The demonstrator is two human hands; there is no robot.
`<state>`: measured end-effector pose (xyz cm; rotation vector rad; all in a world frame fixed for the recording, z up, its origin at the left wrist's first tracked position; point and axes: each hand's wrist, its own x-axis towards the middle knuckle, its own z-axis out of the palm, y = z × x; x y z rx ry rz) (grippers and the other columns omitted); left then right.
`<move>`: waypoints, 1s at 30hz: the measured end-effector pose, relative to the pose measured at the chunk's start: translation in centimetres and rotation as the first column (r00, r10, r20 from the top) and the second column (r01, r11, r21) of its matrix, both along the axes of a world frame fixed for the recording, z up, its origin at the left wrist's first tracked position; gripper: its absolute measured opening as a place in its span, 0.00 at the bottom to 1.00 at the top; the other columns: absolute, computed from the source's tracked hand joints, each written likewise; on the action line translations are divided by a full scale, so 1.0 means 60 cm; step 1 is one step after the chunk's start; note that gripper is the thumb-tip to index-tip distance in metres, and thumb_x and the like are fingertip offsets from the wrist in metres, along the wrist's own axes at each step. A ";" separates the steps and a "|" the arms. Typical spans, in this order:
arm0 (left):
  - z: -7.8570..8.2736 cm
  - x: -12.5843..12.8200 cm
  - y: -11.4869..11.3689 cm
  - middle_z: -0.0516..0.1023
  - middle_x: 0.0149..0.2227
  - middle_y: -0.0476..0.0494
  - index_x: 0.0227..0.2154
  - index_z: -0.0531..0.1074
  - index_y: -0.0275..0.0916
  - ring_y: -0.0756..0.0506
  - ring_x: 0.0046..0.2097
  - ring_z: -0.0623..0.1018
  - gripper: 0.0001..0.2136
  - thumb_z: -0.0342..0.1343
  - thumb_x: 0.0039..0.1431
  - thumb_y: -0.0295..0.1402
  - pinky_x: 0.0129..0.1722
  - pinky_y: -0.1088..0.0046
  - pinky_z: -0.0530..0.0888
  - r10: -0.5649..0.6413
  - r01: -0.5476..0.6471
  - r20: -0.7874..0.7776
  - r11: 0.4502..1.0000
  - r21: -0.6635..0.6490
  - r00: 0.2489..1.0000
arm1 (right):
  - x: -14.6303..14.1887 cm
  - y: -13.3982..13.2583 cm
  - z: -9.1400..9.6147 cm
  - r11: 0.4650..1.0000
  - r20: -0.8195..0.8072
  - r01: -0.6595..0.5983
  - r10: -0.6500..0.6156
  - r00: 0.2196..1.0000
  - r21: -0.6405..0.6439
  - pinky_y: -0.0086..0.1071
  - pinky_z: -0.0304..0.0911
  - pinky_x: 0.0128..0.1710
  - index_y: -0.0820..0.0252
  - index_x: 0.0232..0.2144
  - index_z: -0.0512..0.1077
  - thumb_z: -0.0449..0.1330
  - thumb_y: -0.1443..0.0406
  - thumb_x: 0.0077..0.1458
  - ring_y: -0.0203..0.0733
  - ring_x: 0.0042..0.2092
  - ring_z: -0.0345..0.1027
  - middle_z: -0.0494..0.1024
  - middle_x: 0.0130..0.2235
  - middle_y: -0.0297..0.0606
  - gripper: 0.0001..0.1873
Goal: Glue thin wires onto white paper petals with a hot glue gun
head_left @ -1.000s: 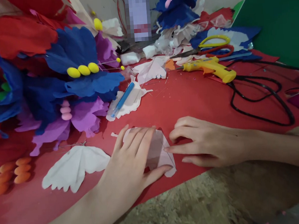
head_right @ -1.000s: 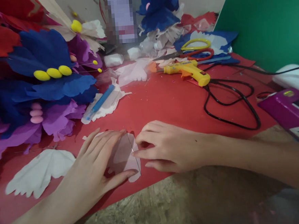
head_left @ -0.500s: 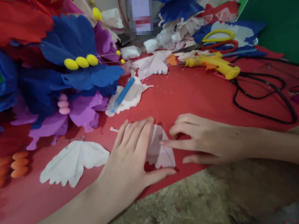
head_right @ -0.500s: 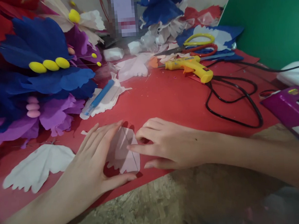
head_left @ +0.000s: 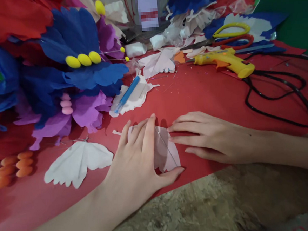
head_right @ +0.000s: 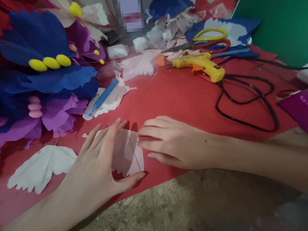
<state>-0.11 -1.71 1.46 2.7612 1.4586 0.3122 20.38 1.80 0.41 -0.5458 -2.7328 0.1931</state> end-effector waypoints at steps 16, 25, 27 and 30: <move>0.003 -0.003 -0.005 0.67 0.52 0.24 0.55 0.48 0.28 0.32 0.54 0.67 0.41 0.52 0.47 0.54 0.53 0.47 0.61 0.000 0.000 -0.036 1.000 0.010 0.999 | 0.001 0.000 -0.003 1.000 0.013 -0.001 0.001 1.000 0.006 0.44 0.61 0.48 0.67 0.44 0.70 0.43 0.64 0.60 0.46 0.51 0.58 0.70 0.49 0.45 0.19; 0.005 -0.005 -0.003 0.67 0.52 0.26 0.56 0.48 0.28 0.34 0.54 0.67 0.40 0.51 0.48 0.54 0.55 0.48 0.58 -0.025 0.025 -0.017 1.000 -0.003 1.000 | 0.002 0.000 -0.001 1.000 0.043 0.000 0.001 0.999 -0.010 0.43 0.59 0.50 0.67 0.45 0.69 0.44 0.64 0.60 0.46 0.52 0.55 0.69 0.50 0.44 0.19; 0.006 -0.005 -0.001 0.67 0.52 0.28 0.56 0.47 0.30 0.35 0.54 0.67 0.40 0.52 0.48 0.53 0.57 0.49 0.55 -0.046 0.046 0.007 0.999 0.005 0.999 | 0.002 0.001 -0.002 1.000 0.053 0.001 -0.001 0.999 -0.009 0.43 0.58 0.50 0.67 0.47 0.68 0.44 0.64 0.60 0.47 0.52 0.55 0.69 0.50 0.44 0.19; 0.006 -0.006 0.004 0.68 0.52 0.30 0.56 0.48 0.31 0.36 0.54 0.67 0.38 0.53 0.49 0.52 0.58 0.50 0.53 -0.081 0.081 0.043 0.997 0.004 0.996 | 0.003 0.001 -0.003 1.000 0.063 -0.006 0.005 0.998 0.013 0.43 0.59 0.50 0.67 0.46 0.69 0.45 0.64 0.59 0.47 0.52 0.56 0.69 0.50 0.45 0.19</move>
